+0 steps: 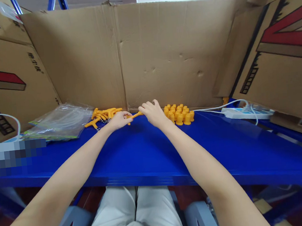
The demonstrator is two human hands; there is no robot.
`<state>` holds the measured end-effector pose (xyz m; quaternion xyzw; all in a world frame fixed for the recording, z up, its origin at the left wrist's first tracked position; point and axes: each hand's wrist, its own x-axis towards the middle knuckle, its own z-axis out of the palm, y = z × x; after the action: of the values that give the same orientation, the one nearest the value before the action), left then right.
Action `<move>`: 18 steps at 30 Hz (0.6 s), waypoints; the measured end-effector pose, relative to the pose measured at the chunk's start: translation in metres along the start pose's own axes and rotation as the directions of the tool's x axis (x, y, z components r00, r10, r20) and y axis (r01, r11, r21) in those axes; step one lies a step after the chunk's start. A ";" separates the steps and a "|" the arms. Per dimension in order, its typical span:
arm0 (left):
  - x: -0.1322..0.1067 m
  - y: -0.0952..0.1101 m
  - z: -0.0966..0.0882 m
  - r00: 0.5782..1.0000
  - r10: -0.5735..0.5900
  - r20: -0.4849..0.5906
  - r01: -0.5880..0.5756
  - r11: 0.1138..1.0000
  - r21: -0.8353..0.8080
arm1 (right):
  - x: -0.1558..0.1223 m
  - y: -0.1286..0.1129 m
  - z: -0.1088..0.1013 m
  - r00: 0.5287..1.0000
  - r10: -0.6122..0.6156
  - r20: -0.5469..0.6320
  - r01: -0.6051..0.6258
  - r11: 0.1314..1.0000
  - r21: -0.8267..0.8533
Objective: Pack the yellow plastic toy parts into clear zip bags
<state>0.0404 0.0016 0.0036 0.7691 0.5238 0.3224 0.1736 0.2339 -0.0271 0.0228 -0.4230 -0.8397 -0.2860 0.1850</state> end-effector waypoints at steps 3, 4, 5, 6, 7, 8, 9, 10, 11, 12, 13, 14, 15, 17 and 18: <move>-0.005 0.008 -0.004 0.980 -0.073 0.186 0.110 0.973 -0.201 | 0.001 0.000 -0.002 0.996 -0.056 -0.072 0.053 0.997 -0.051; -0.007 0.009 -0.005 0.978 -0.072 0.194 0.116 0.967 -0.226 | 0.001 0.000 -0.001 0.996 -0.050 -0.077 0.045 0.997 -0.056; -0.008 0.010 -0.006 0.982 -0.071 0.177 0.111 0.967 -0.229 | 0.000 0.001 0.000 0.997 -0.034 -0.073 0.030 0.998 -0.056; -0.008 0.011 -0.006 0.987 -0.075 0.144 0.105 0.971 -0.213 | -0.001 0.001 0.002 0.998 -0.016 -0.060 0.013 0.999 -0.051; -0.008 0.010 -0.007 0.991 -0.075 0.108 0.095 0.978 -0.188 | -0.002 0.001 0.004 0.999 -0.002 -0.040 0.000 0.999 -0.042; -0.007 0.010 -0.007 0.995 -0.072 0.075 0.083 0.984 -0.160 | -0.003 0.001 0.006 1.000 0.006 -0.011 -0.006 1.000 -0.031; -0.006 0.009 -0.007 0.997 -0.064 0.050 0.070 0.989 -0.132 | -0.005 0.001 0.007 1.000 0.004 0.025 -0.004 1.000 -0.019; -0.005 0.008 -0.006 0.998 -0.054 0.035 0.057 0.993 -0.105 | -0.005 0.000 0.009 0.998 0.000 0.064 0.001 1.000 -0.010; -0.005 0.007 -0.006 0.999 -0.042 0.027 0.044 0.996 -0.076 | -0.006 -0.001 0.009 0.995 -0.001 0.102 0.002 1.000 -0.005; -0.004 0.006 -0.006 0.999 -0.031 0.024 0.032 0.999 -0.040 | -0.006 -0.002 0.009 0.991 0.002 0.134 -0.001 1.000 -0.007; -0.004 0.005 -0.007 0.999 -0.022 0.024 0.022 1.000 0.006 | -0.006 -0.003 0.008 0.988 0.008 0.155 -0.006 1.000 -0.015; -0.005 0.005 -0.007 1.000 -0.010 0.027 0.008 0.998 0.061 | -0.005 -0.003 0.007 0.987 0.018 0.159 -0.013 1.000 -0.029; -0.005 0.005 -0.009 0.999 0.008 0.034 -0.012 0.993 0.122 | -0.005 -0.003 0.005 0.989 0.031 0.147 -0.025 0.999 -0.045; -0.005 0.005 -0.013 0.998 0.038 0.049 -0.049 0.963 0.265 | -0.004 0.000 0.001 0.994 0.071 0.089 -0.064 0.995 -0.078; -0.005 0.005 -0.017 0.998 0.040 0.043 -0.052 0.937 0.347 | -0.005 0.002 -0.001 0.993 0.100 0.057 -0.095 0.992 -0.088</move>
<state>0.0315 -0.0058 0.0173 0.8053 0.5513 0.2153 0.0367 0.2387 -0.0293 0.0215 -0.4795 -0.8104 -0.2991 0.1545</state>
